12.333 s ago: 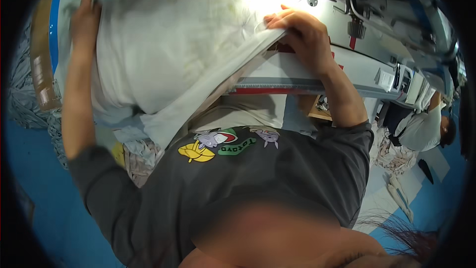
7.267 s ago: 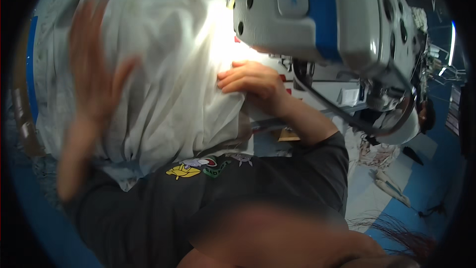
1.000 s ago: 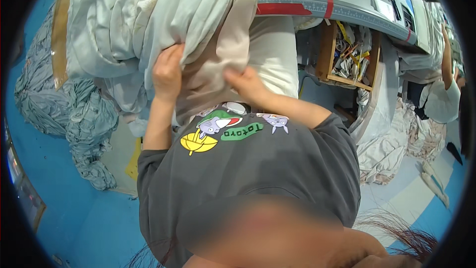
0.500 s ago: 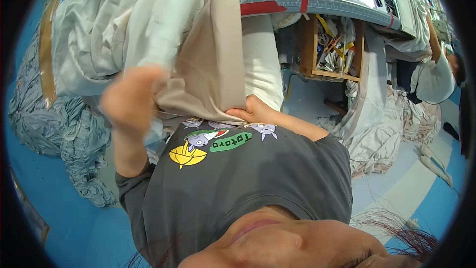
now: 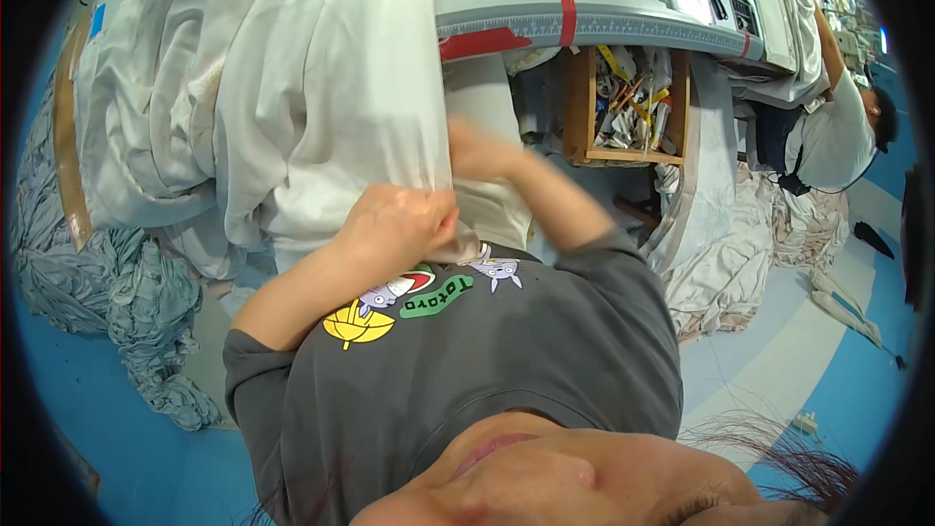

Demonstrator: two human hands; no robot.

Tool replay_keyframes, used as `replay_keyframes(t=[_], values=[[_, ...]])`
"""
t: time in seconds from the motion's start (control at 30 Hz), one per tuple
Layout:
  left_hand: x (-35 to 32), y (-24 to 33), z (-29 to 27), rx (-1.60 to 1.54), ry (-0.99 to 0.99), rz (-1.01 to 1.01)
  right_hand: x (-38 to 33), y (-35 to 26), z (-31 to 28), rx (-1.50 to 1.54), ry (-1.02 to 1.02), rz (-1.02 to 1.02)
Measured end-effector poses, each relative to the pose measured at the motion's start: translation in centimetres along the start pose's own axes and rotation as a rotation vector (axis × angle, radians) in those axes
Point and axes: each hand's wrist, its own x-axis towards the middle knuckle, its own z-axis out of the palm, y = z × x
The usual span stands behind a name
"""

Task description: The person sews fabric using a sewing machine by aligning and folding the edges of the cloth, then feeding it under the needle to stitch multiple sections.

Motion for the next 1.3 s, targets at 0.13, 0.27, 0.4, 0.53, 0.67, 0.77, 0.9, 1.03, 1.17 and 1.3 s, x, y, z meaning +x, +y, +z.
replay_keyframes(t=[0.13, 0.27, 0.4, 0.53, 0.67, 0.77, 0.9, 1.03, 1.17, 1.3], values=[[0.2, 0.1, -0.8, 0.025, -0.002, 0.063, 1.0, 3.5, 3.2, -0.459, 0.195, -0.163], [0.2, -2.0, -1.3, 0.058, -0.165, 0.053, -1.0, 4.0, -3.2, -0.748, 0.157, -0.21], [3.3, -2.6, -2.8, -0.031, -0.356, 0.2, 0.5, -3.0, -3.0, -1.051, 0.051, -0.697], [12.5, -13.0, -10.5, 0.334, 0.407, 0.0, 0.4, -0.1, -2.7, -0.89, -0.009, -0.694], [18.7, -22.0, -12.9, 0.534, 0.777, -0.248, 1.8, -0.9, -4.6, -0.835, 0.001, -0.615], [21.8, -21.7, -15.3, 0.295, 0.657, -0.315, 2.5, -1.5, -5.4, -0.807, -0.009, -0.604], [24.8, -23.7, -17.5, 0.37, 0.854, -0.253, 3.9, -2.6, -6.7, -0.782, -0.091, -0.652], [26.9, -26.6, -19.0, 0.442, 0.866, -0.264, 5.0, -4.4, -7.9, -0.779, -0.138, -0.611], [27.8, -28.5, -21.3, 0.445, 0.876, -0.32, 6.3, -6.0, -8.4, -0.785, -0.161, -0.592], [28.9, -29.9, -23.3, 0.45, 0.877, -0.325, 8.0, -7.9, -9.2, -0.751, -0.198, -0.516]])
